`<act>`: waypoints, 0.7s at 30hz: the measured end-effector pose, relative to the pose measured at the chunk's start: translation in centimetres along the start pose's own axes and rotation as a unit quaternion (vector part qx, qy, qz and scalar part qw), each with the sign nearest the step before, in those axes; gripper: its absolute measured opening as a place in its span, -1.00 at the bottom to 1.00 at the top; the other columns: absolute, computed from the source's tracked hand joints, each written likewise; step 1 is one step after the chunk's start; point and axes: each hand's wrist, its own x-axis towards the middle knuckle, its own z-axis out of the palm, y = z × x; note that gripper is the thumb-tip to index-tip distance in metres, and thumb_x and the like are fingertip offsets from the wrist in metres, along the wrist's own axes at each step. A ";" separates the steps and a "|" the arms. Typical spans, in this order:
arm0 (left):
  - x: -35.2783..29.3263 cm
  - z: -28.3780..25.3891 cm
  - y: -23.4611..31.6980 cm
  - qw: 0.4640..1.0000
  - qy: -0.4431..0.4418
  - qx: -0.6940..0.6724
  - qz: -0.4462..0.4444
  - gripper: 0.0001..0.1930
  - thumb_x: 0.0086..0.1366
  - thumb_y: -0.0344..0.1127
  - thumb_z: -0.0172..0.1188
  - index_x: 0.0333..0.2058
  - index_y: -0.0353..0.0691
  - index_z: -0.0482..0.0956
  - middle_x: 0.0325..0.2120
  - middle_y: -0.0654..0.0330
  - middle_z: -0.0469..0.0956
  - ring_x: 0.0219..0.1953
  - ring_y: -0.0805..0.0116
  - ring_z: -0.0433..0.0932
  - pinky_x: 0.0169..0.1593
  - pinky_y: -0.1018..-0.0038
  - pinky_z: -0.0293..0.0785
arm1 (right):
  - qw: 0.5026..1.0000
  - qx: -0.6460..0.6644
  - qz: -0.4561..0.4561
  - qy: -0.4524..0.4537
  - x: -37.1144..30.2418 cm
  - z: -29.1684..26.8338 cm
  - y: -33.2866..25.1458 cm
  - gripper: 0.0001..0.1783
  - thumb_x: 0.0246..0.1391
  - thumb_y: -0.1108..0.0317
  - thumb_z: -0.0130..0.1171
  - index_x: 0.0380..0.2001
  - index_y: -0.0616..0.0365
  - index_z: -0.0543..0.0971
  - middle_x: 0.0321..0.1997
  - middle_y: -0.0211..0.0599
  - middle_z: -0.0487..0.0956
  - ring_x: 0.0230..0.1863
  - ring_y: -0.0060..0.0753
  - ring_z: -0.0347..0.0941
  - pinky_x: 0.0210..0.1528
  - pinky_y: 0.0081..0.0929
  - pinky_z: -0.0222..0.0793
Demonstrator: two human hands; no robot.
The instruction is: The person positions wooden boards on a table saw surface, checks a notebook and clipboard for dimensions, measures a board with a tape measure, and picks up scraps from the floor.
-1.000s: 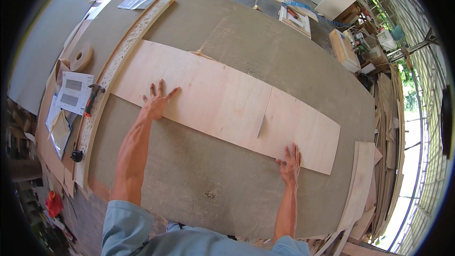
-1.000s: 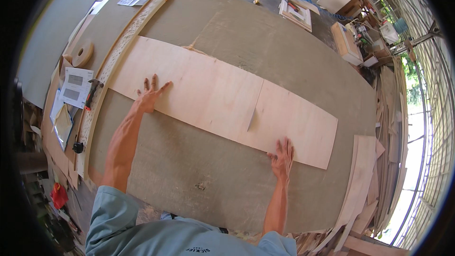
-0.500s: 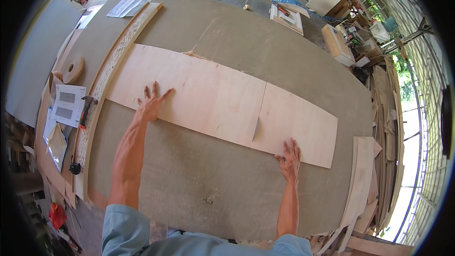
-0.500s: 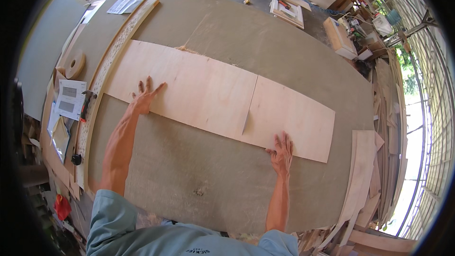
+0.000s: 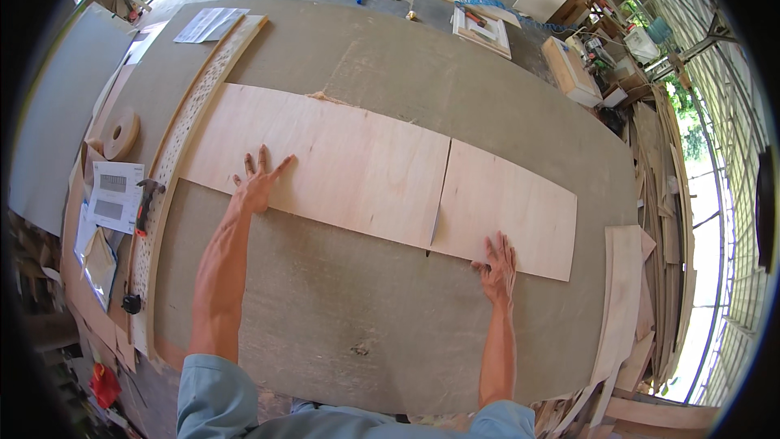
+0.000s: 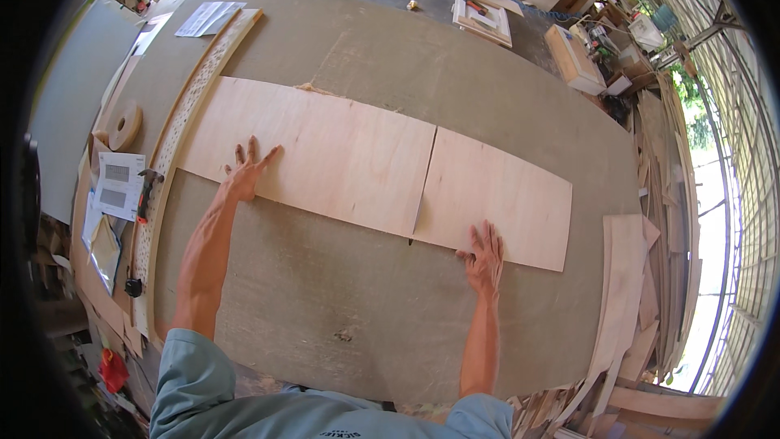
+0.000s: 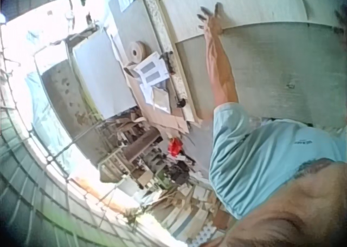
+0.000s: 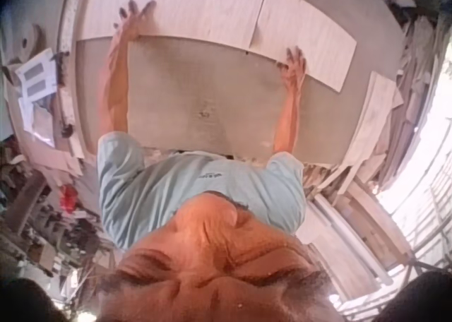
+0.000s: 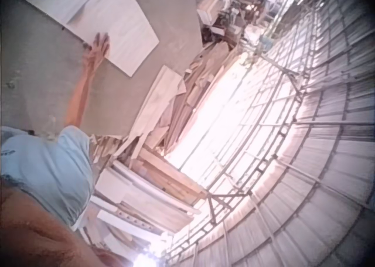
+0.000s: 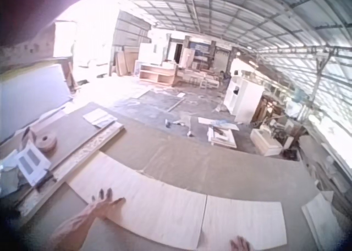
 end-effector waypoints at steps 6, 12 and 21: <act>1.2 -0.3 0.0 1.000 0.002 -0.016 0.006 0.30 -0.17 -0.95 0.01 0.32 0.69 -0.13 0.43 0.11 -0.51 0.44 -0.17 -0.36 0.31 -0.31 -0.12 | 0.999 0.002 0.035 0.008 0.5 -0.1 1.1 -0.27 0.02 0.10 0.24 0.29 -0.10 0.33 0.46 -0.26 0.10 0.47 -0.10 -0.07 0.45 -0.05 -0.17; 3.2 -1.8 1.0 0.999 -0.014 -0.028 0.009 0.30 -0.17 -0.94 0.01 0.32 0.69 -0.14 0.43 0.12 -0.51 0.44 -0.15 -0.39 0.32 -0.30 -0.12 | 0.993 0.027 0.112 0.002 -3.5 -1.7 4.5 -0.34 0.11 0.08 0.13 0.29 -0.11 0.33 0.47 -0.27 0.09 0.49 -0.13 -0.09 0.46 -0.01 -0.25; 10.7 -6.3 3.6 0.999 0.004 0.004 0.034 0.21 -0.03 -0.83 0.05 0.33 0.68 -0.21 0.42 0.07 -0.52 0.43 -0.21 -0.35 0.27 -0.37 -0.09 | 0.942 0.088 0.319 0.045 -19.0 -1.4 3.6 -0.49 0.29 0.09 -0.14 0.24 -0.03 0.41 0.43 -0.24 0.18 0.49 -0.13 -0.07 0.46 -0.08 -0.24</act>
